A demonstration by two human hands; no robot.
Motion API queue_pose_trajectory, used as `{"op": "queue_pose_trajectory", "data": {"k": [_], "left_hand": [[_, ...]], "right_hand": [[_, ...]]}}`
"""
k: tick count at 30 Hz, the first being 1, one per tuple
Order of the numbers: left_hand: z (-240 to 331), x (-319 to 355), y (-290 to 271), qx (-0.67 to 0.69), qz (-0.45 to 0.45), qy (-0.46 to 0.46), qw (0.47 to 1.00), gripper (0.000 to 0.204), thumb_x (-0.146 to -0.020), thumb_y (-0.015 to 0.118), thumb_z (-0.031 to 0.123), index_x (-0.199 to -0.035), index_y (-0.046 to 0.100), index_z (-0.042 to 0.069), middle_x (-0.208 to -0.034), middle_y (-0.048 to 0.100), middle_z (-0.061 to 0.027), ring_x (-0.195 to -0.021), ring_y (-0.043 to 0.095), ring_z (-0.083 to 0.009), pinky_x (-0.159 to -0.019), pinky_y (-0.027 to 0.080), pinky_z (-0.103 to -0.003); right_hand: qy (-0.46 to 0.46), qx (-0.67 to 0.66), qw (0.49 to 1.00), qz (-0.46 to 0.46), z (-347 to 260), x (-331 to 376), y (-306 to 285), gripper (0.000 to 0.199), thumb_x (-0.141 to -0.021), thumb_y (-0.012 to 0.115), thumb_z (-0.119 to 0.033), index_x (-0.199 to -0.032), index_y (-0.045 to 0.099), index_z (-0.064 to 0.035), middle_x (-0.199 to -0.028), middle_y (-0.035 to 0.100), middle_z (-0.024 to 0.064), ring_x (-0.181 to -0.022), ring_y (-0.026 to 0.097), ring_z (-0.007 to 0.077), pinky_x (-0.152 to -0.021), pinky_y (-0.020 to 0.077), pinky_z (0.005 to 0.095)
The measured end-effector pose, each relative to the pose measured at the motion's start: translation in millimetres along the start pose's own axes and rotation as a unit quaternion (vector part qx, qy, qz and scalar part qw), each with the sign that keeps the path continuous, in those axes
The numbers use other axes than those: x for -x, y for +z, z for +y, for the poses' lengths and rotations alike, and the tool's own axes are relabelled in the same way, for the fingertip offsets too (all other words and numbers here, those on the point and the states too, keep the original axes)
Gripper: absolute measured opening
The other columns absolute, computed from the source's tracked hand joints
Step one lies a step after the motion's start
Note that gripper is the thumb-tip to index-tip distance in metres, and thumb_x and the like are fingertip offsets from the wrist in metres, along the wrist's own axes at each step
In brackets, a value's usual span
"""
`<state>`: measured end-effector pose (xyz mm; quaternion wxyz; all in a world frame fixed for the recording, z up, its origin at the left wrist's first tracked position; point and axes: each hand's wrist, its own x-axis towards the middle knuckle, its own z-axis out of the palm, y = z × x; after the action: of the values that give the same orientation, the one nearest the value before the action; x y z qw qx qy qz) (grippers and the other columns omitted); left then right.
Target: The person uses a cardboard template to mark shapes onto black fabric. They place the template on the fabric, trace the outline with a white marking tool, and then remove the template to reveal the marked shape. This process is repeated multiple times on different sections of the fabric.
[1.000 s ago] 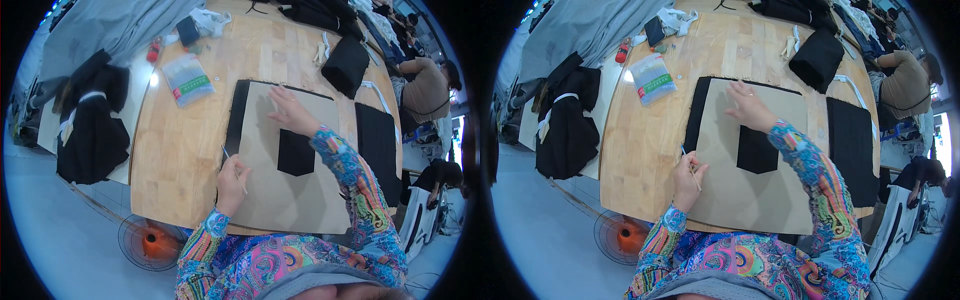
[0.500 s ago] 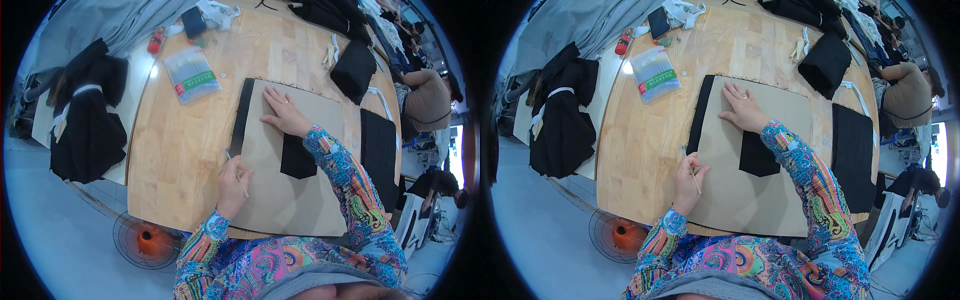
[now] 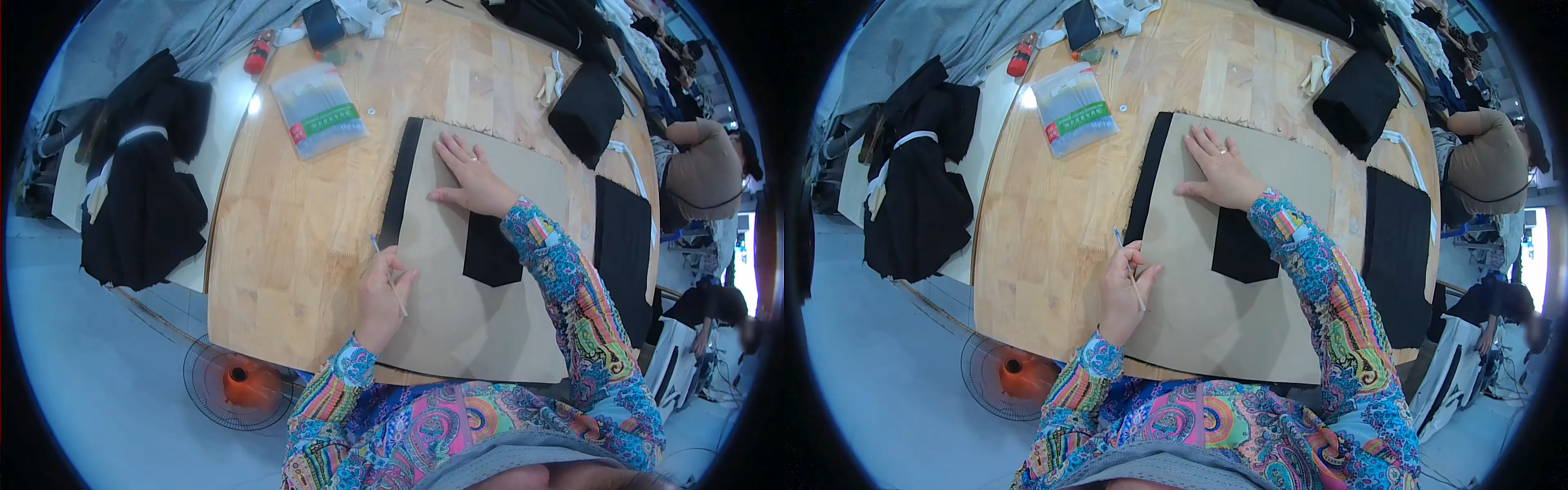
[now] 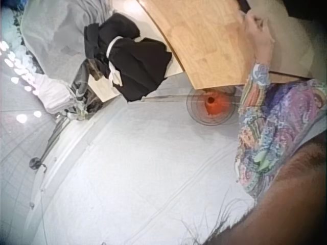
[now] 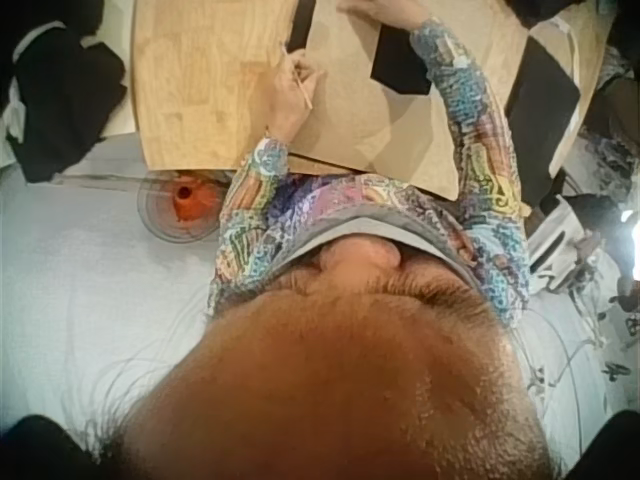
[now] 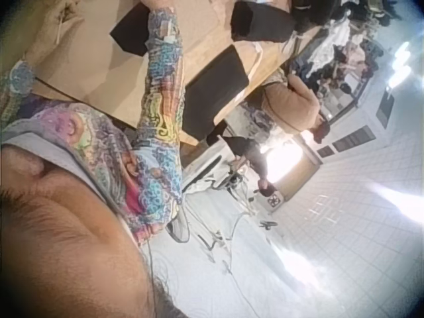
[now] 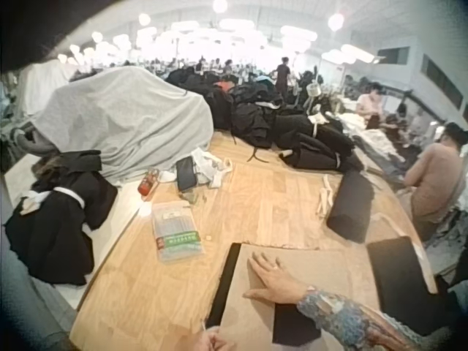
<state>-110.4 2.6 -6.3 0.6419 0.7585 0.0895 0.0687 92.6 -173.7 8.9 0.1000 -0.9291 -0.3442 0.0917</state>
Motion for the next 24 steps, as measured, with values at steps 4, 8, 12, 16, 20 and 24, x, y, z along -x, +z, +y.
{"op": "queue_pose_trajectory", "data": {"k": [4, 8, 12, 16, 20, 24], "left_hand": [[20, 29, -16, -0.051, 0.003, -0.026, 0.998, 0.022, -0.082, 0.069, 0.003, -0.088, 0.048, 0.003, -0.079, 0.056, -0.0042, -0.063, 0.041, -0.0094, -0.056, 0.039, -0.026], [28, 83, -39, -0.133, -0.005, -0.043, 0.99, 0.02, -0.082, 0.069, 0.006, -0.083, 0.05, 0.003, -0.066, 0.049, -0.008, -0.058, 0.047, -0.016, -0.053, 0.041, -0.03], [23, 116, -51, -0.181, -0.005, -0.087, 0.98, 0.02, -0.081, 0.07, 0.009, -0.081, 0.051, 0.003, -0.07, 0.054, -0.0129, -0.062, 0.056, -0.0298, -0.056, 0.044, -0.037], [19, 118, -53, -0.187, -0.001, -0.113, 0.976, 0.02, -0.081, 0.069, 0.009, -0.08, 0.05, 0.003, -0.069, 0.055, -0.014, -0.063, 0.056, -0.0326, -0.056, 0.044, -0.038], [17, 116, -58, -0.132, -0.003, -0.155, 0.979, 0.019, -0.084, 0.067, 0.011, -0.081, 0.05, 0.003, -0.065, 0.054, -0.0142, -0.058, 0.056, -0.0308, -0.053, 0.044, -0.037], [18, 117, -57, -0.117, 0.006, -0.16, 0.98, 0.019, -0.086, 0.067, 0.011, -0.081, 0.05, 0.003, -0.061, 0.046, -0.0028, -0.056, 0.043, -0.009, -0.051, 0.038, -0.026]], "right_hand": [[-0.005, 0.036, 0.999, -0.032, -9, 2, -11, 0.109, -0.064, 0.067, -0.071, -0.146, 0.028, -0.0098, -0.151, 0.018, 0.0228, -0.141, 0.015, 0.0385, -0.11, 0.0162, 0.0586], [0.005, 0.041, 0.998, -0.04, -8, 2, -9, 0.112, -0.062, 0.067, -0.073, -0.146, 0.027, -0.0116, -0.152, 0.017, 0.0219, -0.142, 0.014, 0.0373, -0.11, 0.016, 0.0578], [0.028, 0.047, 0.997, -0.058, -13, -3, -12, 0.113, -0.061, 0.068, -0.073, -0.147, 0.025, -0.0144, -0.153, 0.017, 0.0178, -0.143, 0.013, 0.0341, -0.108, 0.0143, 0.0633], [0.046, 0.051, 0.995, -0.069, -14, -5, -14, 0.113, -0.06, 0.07, -0.072, -0.148, 0.024, -0.0162, -0.154, 0.016, 0.0152, -0.143, 0.011, 0.0322, -0.105, 0.013, 0.0679], [0.048, 0.045, 0.995, -0.071, -13, -6, -15, 0.113, -0.06, 0.07, -0.071, -0.148, 0.024, -0.0168, -0.155, 0.015, 0.0152, -0.144, 0.01, 0.0322, -0.105, 0.0123, 0.0677], [0.052, 0.042, 0.995, -0.076, -13, -5, -17, 0.113, -0.06, 0.07, -0.071, -0.148, 0.024, -0.0171, -0.155, 0.014, 0.0149, -0.144, 0.01, 0.032, -0.106, 0.0117, 0.0672]]}}
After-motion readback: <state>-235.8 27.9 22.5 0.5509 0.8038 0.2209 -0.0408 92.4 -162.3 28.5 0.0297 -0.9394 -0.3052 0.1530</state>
